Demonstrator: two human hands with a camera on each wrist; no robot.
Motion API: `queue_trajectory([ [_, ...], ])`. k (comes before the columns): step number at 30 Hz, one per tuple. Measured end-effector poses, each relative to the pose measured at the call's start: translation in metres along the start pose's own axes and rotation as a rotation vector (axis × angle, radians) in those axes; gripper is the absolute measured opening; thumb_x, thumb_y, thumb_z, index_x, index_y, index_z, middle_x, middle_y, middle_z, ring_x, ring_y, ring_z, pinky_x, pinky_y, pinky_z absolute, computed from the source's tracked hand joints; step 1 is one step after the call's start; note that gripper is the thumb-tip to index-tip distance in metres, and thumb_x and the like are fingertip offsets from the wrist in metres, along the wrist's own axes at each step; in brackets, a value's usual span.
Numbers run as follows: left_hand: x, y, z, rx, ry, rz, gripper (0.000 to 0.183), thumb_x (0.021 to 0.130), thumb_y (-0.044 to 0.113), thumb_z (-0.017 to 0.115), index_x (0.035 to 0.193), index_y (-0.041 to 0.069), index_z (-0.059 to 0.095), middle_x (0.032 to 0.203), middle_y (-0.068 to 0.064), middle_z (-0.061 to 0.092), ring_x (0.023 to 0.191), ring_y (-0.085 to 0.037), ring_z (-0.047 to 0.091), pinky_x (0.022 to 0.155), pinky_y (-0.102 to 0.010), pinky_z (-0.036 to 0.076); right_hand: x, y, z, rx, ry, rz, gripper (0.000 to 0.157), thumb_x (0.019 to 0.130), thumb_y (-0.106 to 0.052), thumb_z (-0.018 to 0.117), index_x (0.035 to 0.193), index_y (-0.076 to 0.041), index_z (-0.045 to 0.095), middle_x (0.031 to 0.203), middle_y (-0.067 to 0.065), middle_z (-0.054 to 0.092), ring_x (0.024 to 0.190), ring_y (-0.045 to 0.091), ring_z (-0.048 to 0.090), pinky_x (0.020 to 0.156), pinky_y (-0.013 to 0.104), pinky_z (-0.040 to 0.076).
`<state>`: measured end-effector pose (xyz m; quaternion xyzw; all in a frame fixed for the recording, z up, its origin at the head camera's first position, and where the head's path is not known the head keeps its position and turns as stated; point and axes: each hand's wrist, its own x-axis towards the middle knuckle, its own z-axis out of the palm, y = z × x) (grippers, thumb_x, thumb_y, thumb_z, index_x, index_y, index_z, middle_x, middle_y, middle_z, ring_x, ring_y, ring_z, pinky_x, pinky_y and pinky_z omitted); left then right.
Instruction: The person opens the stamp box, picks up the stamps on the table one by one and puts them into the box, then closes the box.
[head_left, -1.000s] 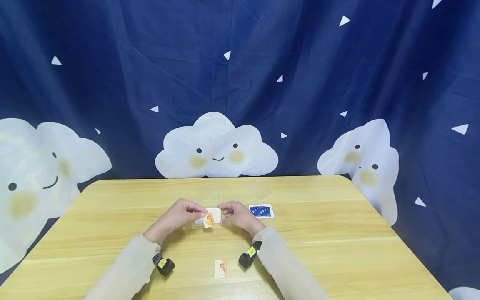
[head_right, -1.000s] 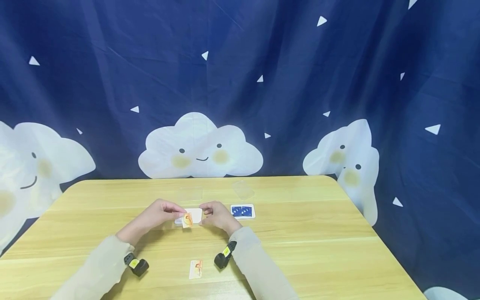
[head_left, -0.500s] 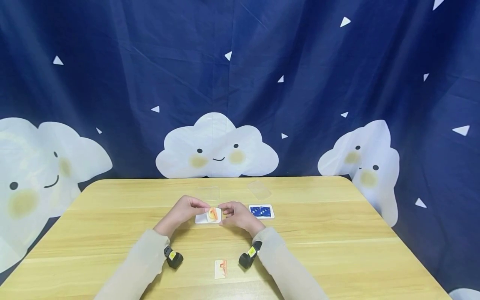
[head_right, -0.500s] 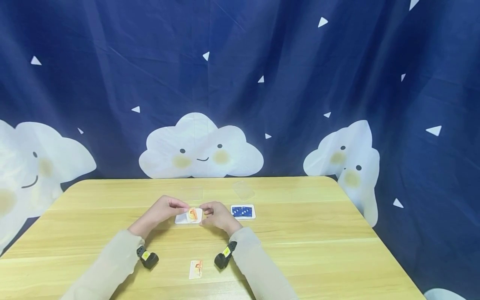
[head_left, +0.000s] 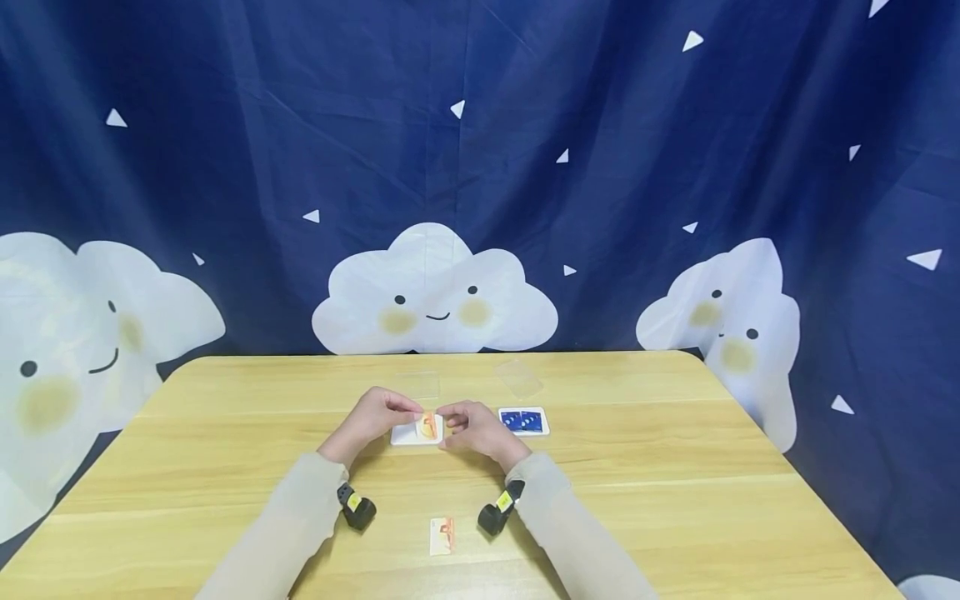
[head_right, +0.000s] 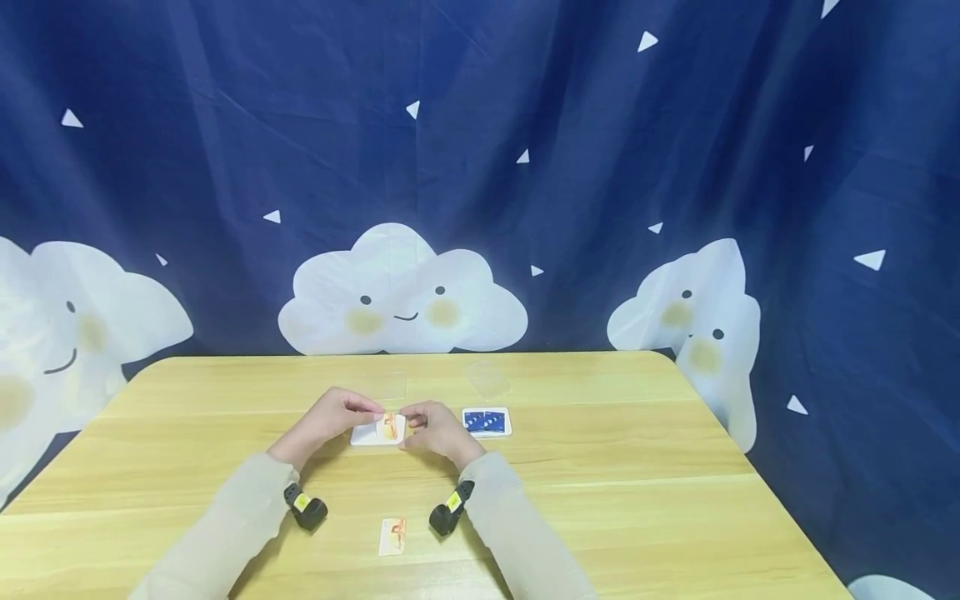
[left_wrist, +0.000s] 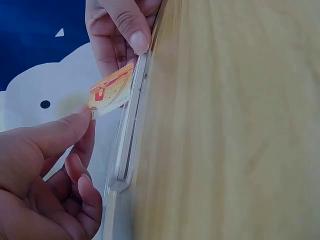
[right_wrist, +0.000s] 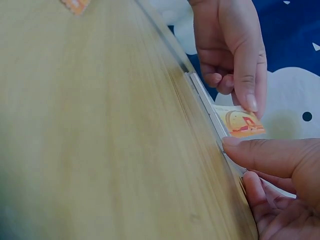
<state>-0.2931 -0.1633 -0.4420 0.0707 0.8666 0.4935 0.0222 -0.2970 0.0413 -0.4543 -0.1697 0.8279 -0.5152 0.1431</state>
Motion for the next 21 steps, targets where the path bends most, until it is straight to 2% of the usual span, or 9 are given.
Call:
queue_trajectory([
  [5, 0.003, 0.002, 0.003, 0.05, 0.006, -0.006, 0.007, 0.081, 0.006, 0.071, 0.085, 0.004, 0.075, 0.089, -0.008, 0.072, 0.09, -0.02, 0.063, 0.086, -0.04, 0.046, 0.0, -0.001, -0.001, -0.007, -0.004, 0.003, 0.054, 0.07, 0.001, 0.077, 0.121, -0.003, 0.061, 0.103, 0.005, 0.061, 0.093, 0.017, 0.057, 0.087, 0.031, 0.048],
  [12, 0.006, 0.007, 0.009, 0.06, 0.027, -0.038, 0.005, 0.079, 0.005, 0.071, 0.081, 0.004, 0.075, 0.086, -0.007, 0.072, 0.086, -0.018, 0.062, 0.081, -0.033, 0.044, 0.001, 0.001, 0.0, -0.003, -0.006, -0.016, 0.054, 0.07, 0.001, 0.077, 0.121, -0.002, 0.061, 0.104, 0.01, 0.062, 0.094, 0.021, 0.057, 0.087, 0.032, 0.048],
  [21, 0.006, 0.011, 0.011, 0.102, 0.066, -0.092, 0.005, 0.076, 0.007, 0.075, 0.081, 0.004, 0.074, 0.082, -0.005, 0.072, 0.085, -0.019, 0.061, 0.082, -0.037, 0.044, -0.002, 0.0, 0.0, -0.007, -0.009, -0.011, 0.055, 0.07, 0.0, 0.077, 0.122, -0.003, 0.06, 0.104, 0.009, 0.061, 0.094, 0.02, 0.057, 0.087, 0.033, 0.048],
])
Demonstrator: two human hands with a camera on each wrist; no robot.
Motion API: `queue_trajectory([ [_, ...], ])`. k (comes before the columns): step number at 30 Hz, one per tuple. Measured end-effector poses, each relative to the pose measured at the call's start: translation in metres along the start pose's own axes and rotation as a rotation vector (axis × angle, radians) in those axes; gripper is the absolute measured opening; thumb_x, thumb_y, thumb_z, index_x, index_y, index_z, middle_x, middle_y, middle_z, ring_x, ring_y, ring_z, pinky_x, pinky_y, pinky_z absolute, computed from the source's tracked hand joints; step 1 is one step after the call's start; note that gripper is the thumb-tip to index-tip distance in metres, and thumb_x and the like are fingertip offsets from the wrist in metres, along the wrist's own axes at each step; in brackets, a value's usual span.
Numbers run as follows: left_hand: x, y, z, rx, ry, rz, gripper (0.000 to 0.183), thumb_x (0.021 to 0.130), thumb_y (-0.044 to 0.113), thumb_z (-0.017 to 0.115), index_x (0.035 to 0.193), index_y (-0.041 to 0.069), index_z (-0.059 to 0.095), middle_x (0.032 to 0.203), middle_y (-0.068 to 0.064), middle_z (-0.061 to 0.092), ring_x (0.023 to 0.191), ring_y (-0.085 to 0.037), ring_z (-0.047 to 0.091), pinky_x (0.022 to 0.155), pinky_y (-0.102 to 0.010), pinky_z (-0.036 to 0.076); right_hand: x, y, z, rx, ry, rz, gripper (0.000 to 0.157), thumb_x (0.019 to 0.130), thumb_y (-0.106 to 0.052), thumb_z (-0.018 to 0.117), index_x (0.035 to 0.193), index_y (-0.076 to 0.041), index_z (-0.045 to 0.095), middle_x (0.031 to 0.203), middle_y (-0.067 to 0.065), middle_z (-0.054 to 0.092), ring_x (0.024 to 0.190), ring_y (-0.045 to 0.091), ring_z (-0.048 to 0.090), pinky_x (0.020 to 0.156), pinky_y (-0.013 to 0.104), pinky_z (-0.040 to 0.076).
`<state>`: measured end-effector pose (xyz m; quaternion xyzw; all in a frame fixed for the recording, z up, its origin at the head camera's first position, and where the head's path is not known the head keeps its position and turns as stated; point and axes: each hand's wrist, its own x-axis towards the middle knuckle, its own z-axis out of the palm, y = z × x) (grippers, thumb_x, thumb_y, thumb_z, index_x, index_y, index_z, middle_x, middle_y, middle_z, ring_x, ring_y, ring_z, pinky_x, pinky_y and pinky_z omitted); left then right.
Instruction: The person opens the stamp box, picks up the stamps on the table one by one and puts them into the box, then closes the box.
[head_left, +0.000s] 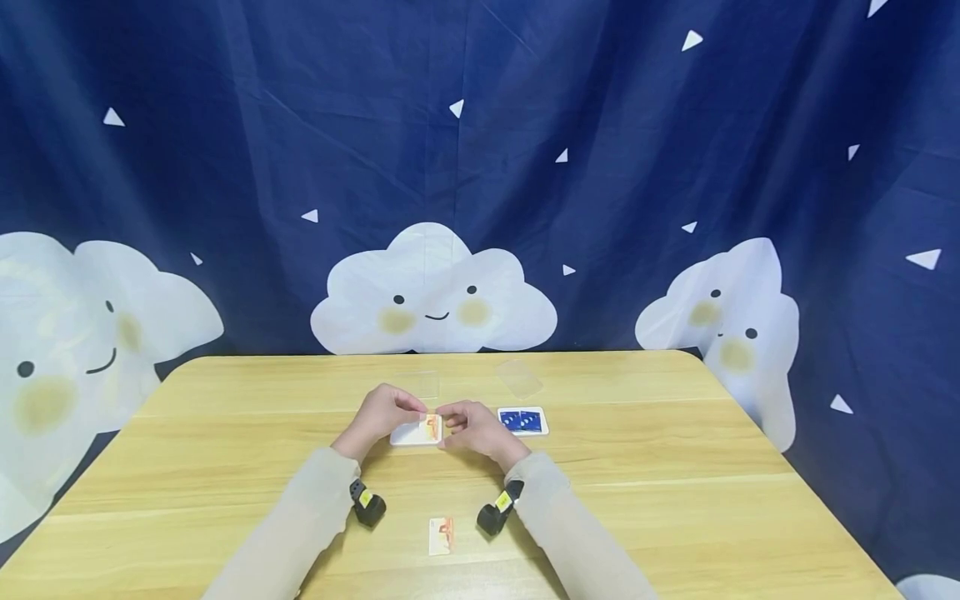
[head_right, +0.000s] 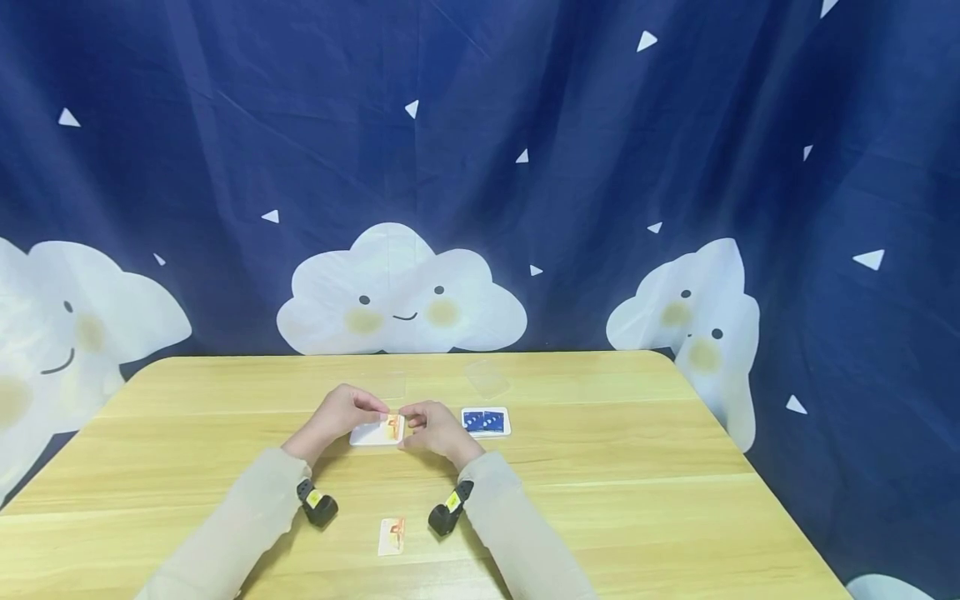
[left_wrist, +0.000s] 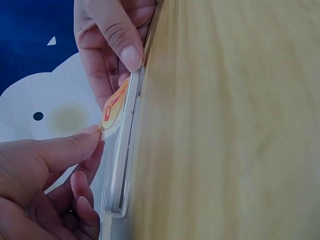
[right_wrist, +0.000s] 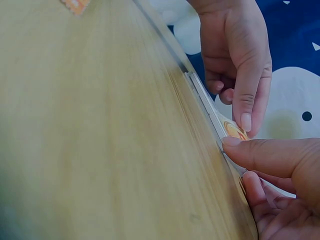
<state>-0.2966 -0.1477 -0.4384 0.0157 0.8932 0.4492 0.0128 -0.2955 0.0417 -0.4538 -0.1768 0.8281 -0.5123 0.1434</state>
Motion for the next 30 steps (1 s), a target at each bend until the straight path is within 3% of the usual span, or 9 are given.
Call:
queue_trajectory([
  [17, 0.0045, -0.0033, 0.0054, -0.016, 0.004, -0.057, 0.005, 0.075, 0.005, 0.075, 0.079, 0.008, 0.075, 0.085, -0.003, 0.071, 0.091, -0.022, 0.059, 0.086, -0.042, 0.042, 0.0015, 0.0016, 0.0002, 0.016, 0.004, -0.013, 0.054, 0.069, 0.001, 0.077, 0.121, -0.002, 0.06, 0.105, 0.011, 0.062, 0.096, 0.022, 0.057, 0.087, 0.032, 0.048],
  [30, 0.0037, -0.0031, 0.0051, -0.021, 0.009, -0.049, 0.004, 0.075, 0.004, 0.074, 0.079, 0.007, 0.074, 0.085, -0.004, 0.07, 0.089, -0.023, 0.058, 0.083, -0.041, 0.041, 0.0024, 0.0018, 0.0012, 0.003, 0.019, 0.026, 0.054, 0.07, 0.001, 0.078, 0.12, -0.004, 0.061, 0.102, 0.006, 0.061, 0.093, 0.018, 0.057, 0.087, 0.032, 0.048],
])
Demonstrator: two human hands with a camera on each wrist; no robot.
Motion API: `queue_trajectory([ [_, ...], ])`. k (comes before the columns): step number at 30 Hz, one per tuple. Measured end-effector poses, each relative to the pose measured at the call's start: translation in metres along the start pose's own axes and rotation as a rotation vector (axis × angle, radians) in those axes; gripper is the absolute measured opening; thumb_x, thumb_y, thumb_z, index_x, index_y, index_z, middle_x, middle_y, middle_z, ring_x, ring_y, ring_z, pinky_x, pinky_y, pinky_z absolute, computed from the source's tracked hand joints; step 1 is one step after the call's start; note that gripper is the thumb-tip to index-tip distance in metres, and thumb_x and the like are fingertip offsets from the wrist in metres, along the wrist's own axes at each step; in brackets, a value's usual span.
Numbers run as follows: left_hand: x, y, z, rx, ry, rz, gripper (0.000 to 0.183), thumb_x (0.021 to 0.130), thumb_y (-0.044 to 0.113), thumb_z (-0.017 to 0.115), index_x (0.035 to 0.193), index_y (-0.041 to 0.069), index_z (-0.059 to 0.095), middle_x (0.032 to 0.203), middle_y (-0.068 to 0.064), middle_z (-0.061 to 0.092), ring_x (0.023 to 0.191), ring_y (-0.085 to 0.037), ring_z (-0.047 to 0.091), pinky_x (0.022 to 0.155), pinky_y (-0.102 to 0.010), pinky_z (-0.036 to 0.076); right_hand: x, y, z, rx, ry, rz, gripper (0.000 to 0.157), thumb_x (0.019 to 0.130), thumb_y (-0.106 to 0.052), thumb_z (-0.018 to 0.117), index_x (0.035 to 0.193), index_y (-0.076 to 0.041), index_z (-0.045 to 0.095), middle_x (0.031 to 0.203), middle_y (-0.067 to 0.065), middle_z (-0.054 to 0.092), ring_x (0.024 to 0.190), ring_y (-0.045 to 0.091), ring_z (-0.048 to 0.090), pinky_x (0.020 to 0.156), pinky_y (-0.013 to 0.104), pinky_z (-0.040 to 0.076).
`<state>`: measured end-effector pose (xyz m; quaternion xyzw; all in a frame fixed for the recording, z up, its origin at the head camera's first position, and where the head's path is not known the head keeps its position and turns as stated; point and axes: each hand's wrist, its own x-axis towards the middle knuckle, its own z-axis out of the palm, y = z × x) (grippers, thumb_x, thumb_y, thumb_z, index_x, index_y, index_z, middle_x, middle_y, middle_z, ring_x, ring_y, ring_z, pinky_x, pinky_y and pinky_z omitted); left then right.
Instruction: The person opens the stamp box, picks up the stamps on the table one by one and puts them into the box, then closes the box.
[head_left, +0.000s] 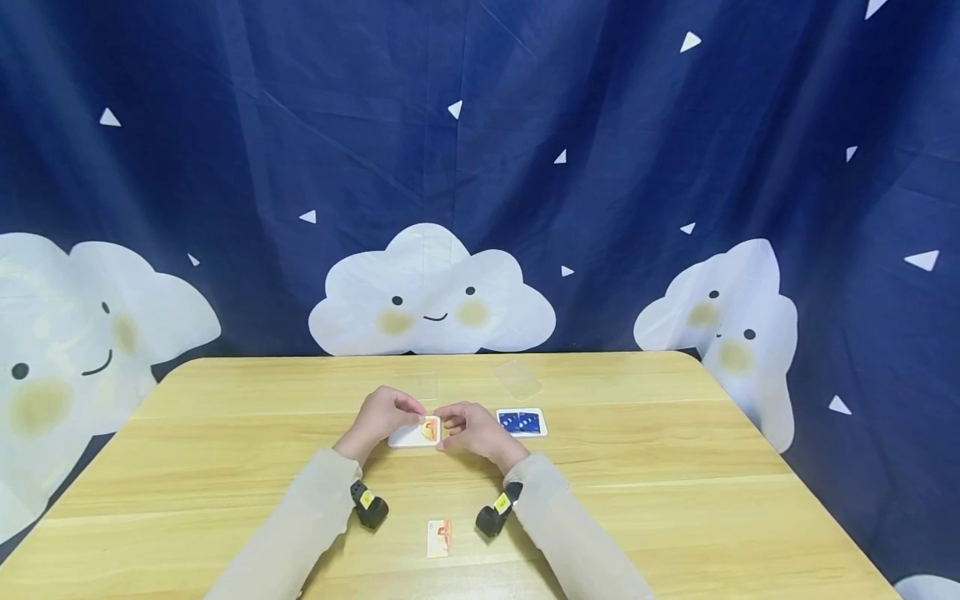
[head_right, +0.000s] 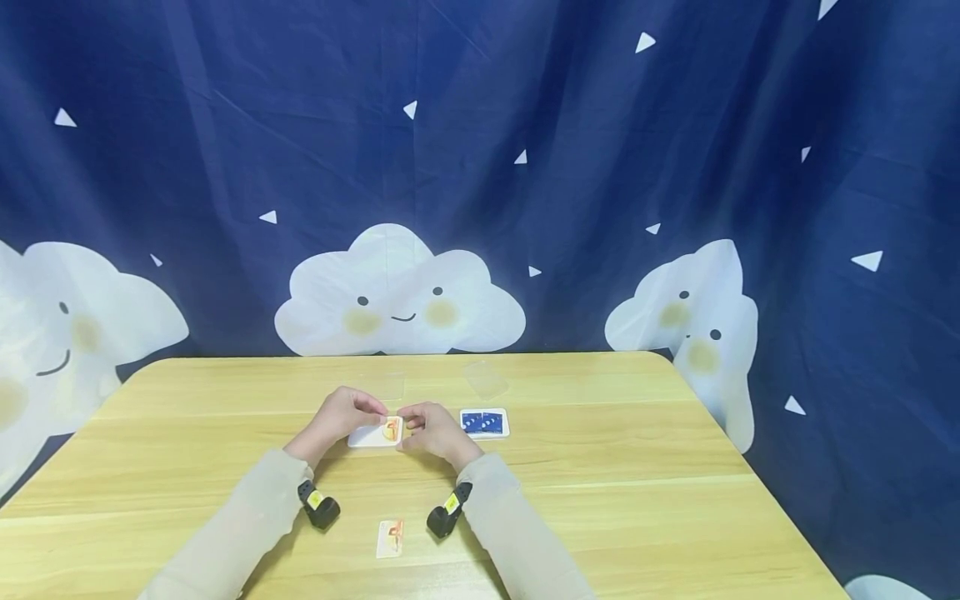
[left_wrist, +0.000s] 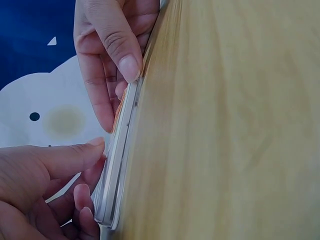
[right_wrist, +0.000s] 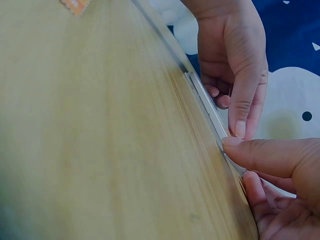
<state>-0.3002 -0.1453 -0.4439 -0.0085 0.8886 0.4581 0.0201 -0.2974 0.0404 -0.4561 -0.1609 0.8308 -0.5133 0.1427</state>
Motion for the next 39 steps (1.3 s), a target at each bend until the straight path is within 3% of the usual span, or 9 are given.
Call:
queue_trajectory([
  [11, -0.005, 0.0, -0.004, -0.023, 0.007, -0.027, 0.005, 0.077, 0.005, 0.073, 0.082, 0.007, 0.074, 0.089, -0.005, 0.07, 0.09, -0.022, 0.058, 0.084, -0.04, 0.043, 0.0, 0.0, 0.002, 0.012, -0.007, 0.004, 0.053, 0.069, 0.001, 0.078, 0.12, -0.004, 0.061, 0.103, 0.006, 0.061, 0.094, 0.019, 0.056, 0.088, 0.033, 0.048],
  [22, -0.018, 0.008, -0.011, -0.003, -0.027, 0.011, 0.006, 0.078, 0.007, 0.072, 0.084, 0.008, 0.074, 0.089, -0.004, 0.071, 0.091, -0.021, 0.06, 0.087, -0.044, 0.043, -0.001, -0.002, 0.002, 0.0, -0.008, 0.01, 0.054, 0.069, -0.001, 0.078, 0.121, -0.006, 0.061, 0.102, 0.004, 0.061, 0.094, 0.017, 0.056, 0.088, 0.033, 0.048],
  [31, -0.029, 0.012, -0.014, -0.115, -0.057, 0.031, 0.012, 0.078, 0.008, 0.074, 0.089, 0.004, 0.074, 0.09, -0.005, 0.071, 0.086, -0.017, 0.06, 0.075, -0.028, 0.047, -0.001, -0.002, 0.0, -0.008, -0.007, -0.009, 0.054, 0.07, -0.001, 0.078, 0.121, -0.004, 0.061, 0.103, 0.007, 0.062, 0.094, 0.019, 0.057, 0.088, 0.033, 0.048],
  [39, -0.047, 0.022, -0.015, -0.2, -0.096, 0.106, 0.015, 0.079, 0.007, 0.073, 0.092, 0.0, 0.073, 0.091, -0.007, 0.071, 0.088, -0.016, 0.061, 0.076, -0.028, 0.048, 0.0, -0.001, 0.0, -0.014, -0.007, -0.012, 0.054, 0.07, -0.001, 0.078, 0.121, -0.005, 0.061, 0.103, 0.007, 0.062, 0.094, 0.019, 0.058, 0.087, 0.033, 0.049],
])
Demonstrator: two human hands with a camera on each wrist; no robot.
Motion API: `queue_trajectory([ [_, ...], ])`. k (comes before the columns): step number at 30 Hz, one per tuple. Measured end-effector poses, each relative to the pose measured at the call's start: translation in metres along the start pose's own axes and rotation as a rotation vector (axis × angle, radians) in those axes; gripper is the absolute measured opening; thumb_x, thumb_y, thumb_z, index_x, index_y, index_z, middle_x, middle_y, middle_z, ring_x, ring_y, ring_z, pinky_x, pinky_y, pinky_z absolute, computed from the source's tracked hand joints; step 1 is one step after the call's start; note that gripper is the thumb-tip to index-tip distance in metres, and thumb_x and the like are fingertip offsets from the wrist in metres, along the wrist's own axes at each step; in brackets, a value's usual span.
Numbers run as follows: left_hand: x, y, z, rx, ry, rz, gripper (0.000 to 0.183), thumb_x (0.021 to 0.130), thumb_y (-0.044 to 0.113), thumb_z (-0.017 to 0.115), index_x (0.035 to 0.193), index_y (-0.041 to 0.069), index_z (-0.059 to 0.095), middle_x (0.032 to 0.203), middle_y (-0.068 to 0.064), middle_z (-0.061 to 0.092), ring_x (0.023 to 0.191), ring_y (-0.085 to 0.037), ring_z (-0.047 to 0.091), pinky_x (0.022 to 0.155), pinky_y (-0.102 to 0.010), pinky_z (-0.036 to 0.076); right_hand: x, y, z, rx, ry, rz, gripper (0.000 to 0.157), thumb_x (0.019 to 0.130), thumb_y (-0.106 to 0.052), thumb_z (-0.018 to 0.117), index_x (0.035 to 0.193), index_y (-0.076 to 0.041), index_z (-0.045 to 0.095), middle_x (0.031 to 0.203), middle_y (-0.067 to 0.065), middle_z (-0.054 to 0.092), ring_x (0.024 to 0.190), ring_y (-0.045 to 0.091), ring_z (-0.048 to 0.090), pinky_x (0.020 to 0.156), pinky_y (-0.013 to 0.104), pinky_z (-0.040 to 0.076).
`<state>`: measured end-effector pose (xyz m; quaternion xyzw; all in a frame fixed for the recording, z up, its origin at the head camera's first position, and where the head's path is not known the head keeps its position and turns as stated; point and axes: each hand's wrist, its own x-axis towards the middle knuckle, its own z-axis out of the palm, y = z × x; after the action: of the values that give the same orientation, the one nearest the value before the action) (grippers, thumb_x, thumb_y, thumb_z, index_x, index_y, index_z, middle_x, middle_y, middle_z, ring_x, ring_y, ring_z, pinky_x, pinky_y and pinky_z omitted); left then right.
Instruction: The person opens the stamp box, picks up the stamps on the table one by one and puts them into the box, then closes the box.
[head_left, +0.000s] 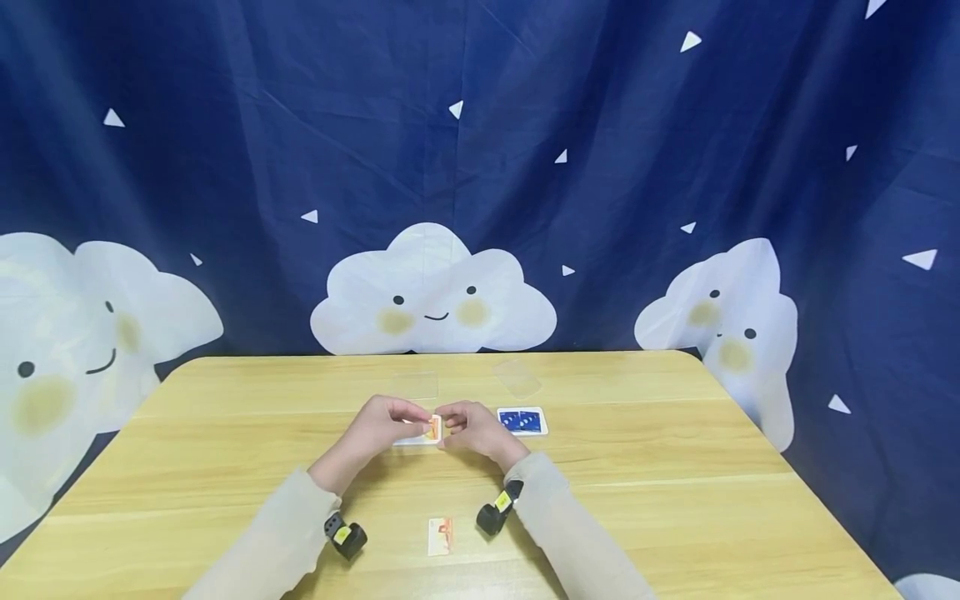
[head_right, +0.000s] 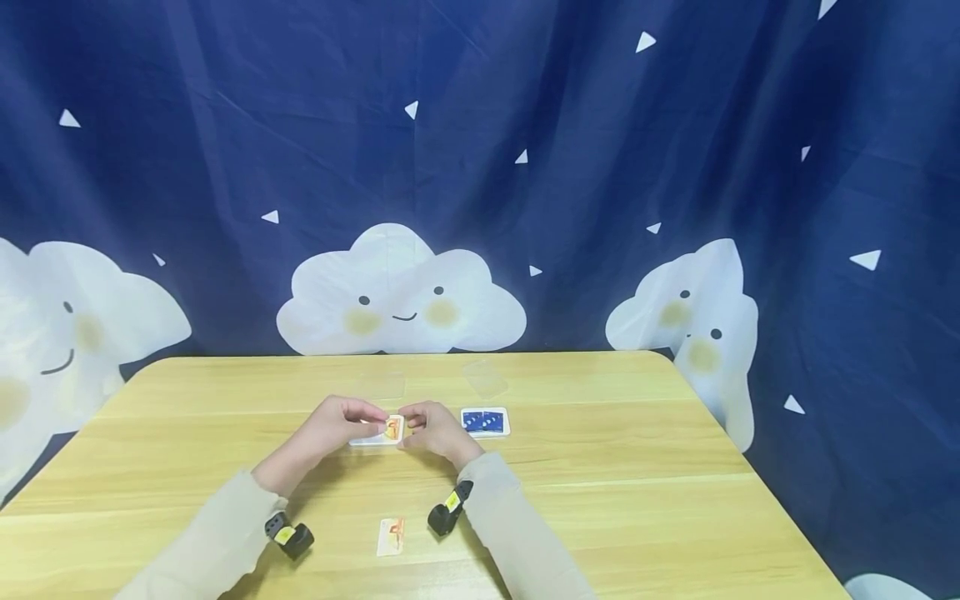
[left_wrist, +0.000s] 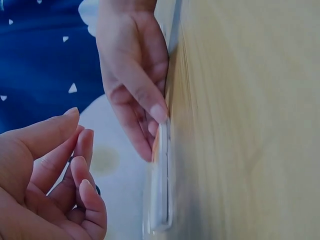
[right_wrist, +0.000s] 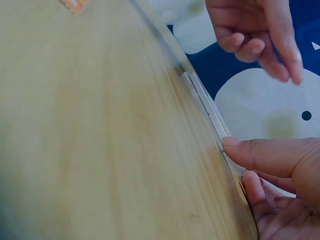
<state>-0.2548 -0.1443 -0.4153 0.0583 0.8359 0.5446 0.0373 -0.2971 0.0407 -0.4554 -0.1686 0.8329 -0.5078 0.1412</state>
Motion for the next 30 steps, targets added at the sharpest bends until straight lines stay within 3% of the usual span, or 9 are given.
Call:
queue_trajectory([
  [12, -0.029, 0.007, 0.007, -0.034, -0.067, 0.081, 0.022, 0.077, 0.008, 0.074, 0.096, -0.003, 0.071, 0.093, -0.01, 0.071, 0.077, -0.012, 0.057, 0.064, -0.023, 0.047, 0.0, 0.001, -0.002, -0.026, -0.006, -0.017, 0.055, 0.071, 0.0, 0.076, 0.123, -0.006, 0.061, 0.107, 0.007, 0.062, 0.097, 0.019, 0.058, 0.088, 0.033, 0.049],
  [19, -0.045, 0.004, 0.008, -0.073, -0.121, 0.081, 0.026, 0.078, 0.01, 0.074, 0.098, -0.005, 0.069, 0.083, -0.003, 0.068, 0.062, -0.008, 0.051, 0.054, -0.02, 0.043, -0.001, 0.002, -0.001, -0.03, 0.005, -0.019, 0.054, 0.071, 0.0, 0.076, 0.122, -0.006, 0.061, 0.107, 0.008, 0.062, 0.097, 0.02, 0.058, 0.089, 0.034, 0.048],
  [30, -0.068, 0.001, 0.011, -0.114, -0.173, 0.057, 0.03, 0.077, 0.01, 0.074, 0.1, -0.008, 0.068, 0.09, -0.01, 0.07, 0.065, -0.006, 0.054, 0.057, -0.019, 0.045, -0.002, 0.001, 0.0, 0.009, 0.006, 0.01, 0.054, 0.07, -0.001, 0.078, 0.121, -0.006, 0.061, 0.104, 0.006, 0.061, 0.094, 0.019, 0.056, 0.087, 0.033, 0.048],
])
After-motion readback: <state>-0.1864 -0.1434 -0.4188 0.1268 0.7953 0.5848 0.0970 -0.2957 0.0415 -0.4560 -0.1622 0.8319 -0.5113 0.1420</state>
